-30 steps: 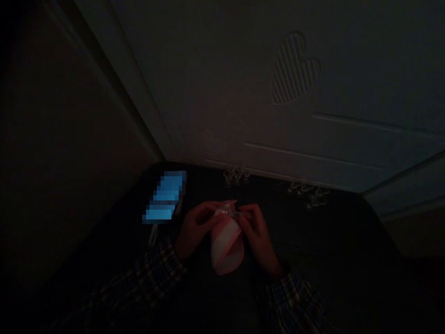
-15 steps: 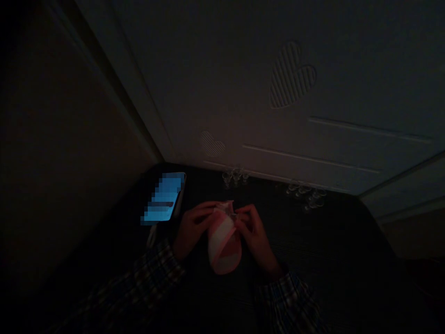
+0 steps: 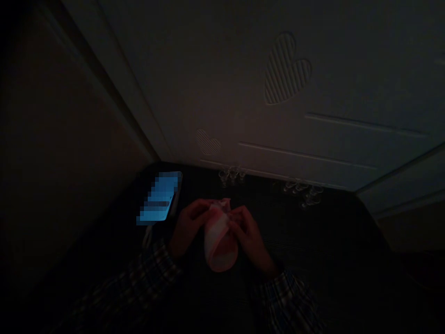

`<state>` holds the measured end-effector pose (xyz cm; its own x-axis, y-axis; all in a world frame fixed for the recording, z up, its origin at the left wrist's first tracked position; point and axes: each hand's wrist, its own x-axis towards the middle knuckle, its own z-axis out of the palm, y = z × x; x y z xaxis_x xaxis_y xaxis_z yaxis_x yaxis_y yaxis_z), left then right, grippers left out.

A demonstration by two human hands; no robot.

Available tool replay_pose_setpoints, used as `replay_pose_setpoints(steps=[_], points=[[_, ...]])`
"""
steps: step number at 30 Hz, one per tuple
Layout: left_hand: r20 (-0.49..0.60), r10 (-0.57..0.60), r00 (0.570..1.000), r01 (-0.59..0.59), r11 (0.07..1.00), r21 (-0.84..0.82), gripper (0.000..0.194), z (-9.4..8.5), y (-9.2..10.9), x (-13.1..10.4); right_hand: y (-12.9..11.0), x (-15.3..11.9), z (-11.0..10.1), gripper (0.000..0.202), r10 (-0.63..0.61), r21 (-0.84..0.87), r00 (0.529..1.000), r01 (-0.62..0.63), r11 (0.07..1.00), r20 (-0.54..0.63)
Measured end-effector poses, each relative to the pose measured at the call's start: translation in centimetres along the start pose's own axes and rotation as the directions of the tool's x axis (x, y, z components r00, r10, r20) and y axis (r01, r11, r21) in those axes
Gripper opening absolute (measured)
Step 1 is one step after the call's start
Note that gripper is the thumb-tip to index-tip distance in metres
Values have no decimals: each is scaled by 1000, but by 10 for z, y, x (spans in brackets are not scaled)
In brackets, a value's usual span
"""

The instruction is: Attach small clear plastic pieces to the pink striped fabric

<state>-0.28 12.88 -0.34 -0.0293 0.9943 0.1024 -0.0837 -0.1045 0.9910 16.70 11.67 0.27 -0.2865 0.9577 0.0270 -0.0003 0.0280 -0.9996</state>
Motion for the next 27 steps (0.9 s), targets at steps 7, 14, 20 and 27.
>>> replay_pose_setpoints(steps=[7,14,20,27], points=[[49,88,995,-90,995,48,8,-2,6,0,3,-1,-1,15,-2,25,999,0,1000,46],[44,114,992,-119,986,114,9,-2,7,0,5,-1,-2,10,-36,39,998,34,999,57],[26,153,988,-155,969,191,9,-2,3,-1,4,-1,-1,10,-42,32,999,41,999,23],[117,187,975,-205,963,176,16,0,5,-2,3,0,-1,14,-15,56,1000,15,998,-13]])
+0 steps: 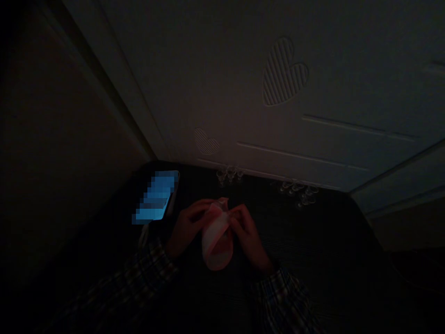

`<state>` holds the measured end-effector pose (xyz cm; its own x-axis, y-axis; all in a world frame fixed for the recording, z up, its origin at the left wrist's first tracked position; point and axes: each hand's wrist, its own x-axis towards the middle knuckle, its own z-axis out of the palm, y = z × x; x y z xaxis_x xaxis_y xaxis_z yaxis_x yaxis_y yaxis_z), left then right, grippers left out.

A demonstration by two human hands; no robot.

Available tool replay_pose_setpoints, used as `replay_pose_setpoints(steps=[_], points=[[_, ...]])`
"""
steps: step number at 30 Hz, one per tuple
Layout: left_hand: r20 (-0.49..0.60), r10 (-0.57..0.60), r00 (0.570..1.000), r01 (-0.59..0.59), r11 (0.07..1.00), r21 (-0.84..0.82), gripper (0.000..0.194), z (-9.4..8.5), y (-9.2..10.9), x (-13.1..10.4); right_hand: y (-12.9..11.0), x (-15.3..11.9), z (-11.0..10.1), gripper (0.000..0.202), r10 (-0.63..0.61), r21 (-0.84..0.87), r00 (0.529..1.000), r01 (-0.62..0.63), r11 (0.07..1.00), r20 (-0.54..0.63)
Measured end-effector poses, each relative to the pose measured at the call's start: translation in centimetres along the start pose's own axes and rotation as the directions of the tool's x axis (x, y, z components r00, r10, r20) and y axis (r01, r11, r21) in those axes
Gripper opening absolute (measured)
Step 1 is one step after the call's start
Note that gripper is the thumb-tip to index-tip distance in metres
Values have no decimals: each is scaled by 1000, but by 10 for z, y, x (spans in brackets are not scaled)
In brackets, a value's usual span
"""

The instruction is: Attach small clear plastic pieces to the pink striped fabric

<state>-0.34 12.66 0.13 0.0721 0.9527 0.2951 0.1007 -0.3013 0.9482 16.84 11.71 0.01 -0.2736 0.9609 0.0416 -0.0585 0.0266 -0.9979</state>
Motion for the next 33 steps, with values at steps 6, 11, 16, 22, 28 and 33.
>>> replay_pose_setpoints(steps=[6,11,16,22,28,33], points=[[11,31,999,-30,1000,-4,14,0,0,-1,1,-1,-1,17,-17,-18,1000,17,1000,-21],[1,36,999,-36,999,37,11,0,-2,-1,1,0,-2,19,-1,-8,1000,1,1000,12],[49,33,998,-35,998,53,11,-1,1,-2,1,-2,-4,21,5,-32,1000,-4,999,29],[110,80,991,-83,996,20,9,-2,4,-3,5,-4,-6,21,-58,-46,998,58,997,1],[132,97,986,-94,995,-28,9,-2,5,-2,6,-5,-7,23,-60,-84,998,59,995,-12],[134,101,986,-100,995,-15,9,-2,8,-1,4,-5,-7,23,-72,-144,997,69,987,-13]])
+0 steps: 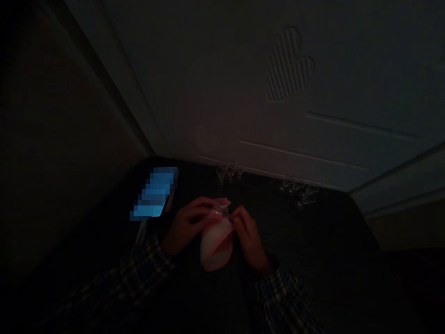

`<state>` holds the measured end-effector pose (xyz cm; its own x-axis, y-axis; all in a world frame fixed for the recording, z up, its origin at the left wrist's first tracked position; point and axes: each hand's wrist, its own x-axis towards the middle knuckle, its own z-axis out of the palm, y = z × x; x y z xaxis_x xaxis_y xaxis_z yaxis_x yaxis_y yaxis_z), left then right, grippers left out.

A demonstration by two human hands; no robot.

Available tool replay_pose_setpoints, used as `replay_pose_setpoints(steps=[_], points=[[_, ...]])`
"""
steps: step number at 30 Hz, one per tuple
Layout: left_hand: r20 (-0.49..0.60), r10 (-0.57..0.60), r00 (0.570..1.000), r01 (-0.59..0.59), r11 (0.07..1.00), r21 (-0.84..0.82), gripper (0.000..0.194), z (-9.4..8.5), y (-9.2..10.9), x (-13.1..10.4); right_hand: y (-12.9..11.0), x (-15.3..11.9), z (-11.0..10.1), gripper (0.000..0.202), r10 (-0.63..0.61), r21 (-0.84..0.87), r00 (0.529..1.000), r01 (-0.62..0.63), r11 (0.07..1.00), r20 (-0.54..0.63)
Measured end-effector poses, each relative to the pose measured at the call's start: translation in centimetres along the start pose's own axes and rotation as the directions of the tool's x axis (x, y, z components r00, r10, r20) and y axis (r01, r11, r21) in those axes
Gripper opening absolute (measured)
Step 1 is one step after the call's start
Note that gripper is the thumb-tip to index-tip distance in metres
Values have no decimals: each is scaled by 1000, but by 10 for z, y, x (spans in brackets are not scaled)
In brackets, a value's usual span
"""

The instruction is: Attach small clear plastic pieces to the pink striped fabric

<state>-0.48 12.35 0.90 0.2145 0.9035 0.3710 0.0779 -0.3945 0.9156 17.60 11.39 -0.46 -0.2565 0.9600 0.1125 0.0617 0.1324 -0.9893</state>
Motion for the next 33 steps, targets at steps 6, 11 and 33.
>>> replay_pose_setpoints(steps=[6,11,33], points=[[-116,-8,993,22,993,118,8,2,0,-4,-5,6,4,22,-9,-94,998,4,996,-58],[-175,15,984,18,982,187,5,1,-3,-3,-9,7,6,24,-22,-6,996,22,1000,-88],[-138,98,986,-61,967,247,7,3,-4,-8,-3,12,2,28,61,25,995,-59,998,-83]])
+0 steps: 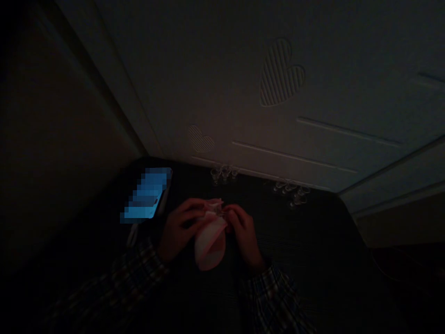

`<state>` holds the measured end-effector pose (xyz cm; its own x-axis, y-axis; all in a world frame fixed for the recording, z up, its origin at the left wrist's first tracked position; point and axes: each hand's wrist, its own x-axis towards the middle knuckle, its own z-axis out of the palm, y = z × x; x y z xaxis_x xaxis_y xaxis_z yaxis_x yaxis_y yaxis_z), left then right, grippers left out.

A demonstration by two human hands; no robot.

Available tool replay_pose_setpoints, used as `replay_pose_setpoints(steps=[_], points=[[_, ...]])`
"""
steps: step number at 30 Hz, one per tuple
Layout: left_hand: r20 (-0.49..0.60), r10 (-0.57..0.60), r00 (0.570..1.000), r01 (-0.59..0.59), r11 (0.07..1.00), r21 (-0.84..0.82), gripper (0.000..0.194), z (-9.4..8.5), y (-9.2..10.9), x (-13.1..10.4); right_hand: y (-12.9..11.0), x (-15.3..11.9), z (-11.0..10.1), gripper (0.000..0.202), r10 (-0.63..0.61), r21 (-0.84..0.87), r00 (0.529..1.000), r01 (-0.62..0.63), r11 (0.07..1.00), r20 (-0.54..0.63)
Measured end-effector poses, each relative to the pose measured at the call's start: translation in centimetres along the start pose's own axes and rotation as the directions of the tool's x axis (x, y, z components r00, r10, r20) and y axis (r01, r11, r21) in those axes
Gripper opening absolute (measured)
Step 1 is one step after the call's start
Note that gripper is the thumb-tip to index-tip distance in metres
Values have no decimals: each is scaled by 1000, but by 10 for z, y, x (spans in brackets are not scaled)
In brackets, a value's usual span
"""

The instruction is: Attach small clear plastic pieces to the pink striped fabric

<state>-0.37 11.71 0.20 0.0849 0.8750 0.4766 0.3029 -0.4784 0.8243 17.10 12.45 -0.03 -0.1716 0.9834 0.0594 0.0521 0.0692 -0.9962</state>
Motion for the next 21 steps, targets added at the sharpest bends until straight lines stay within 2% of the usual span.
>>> replay_pose_setpoints(steps=[9,16,21], points=[[48,22,999,-23,1000,10,9,0,4,0,2,0,2,33,44,5,998,-44,999,-48],[34,-17,999,17,1000,-11,8,0,8,4,0,1,2,33,79,115,997,-78,990,-6],[10,-45,999,45,999,-13,6,0,4,3,-3,-3,6,22,45,223,999,-42,974,-12]])
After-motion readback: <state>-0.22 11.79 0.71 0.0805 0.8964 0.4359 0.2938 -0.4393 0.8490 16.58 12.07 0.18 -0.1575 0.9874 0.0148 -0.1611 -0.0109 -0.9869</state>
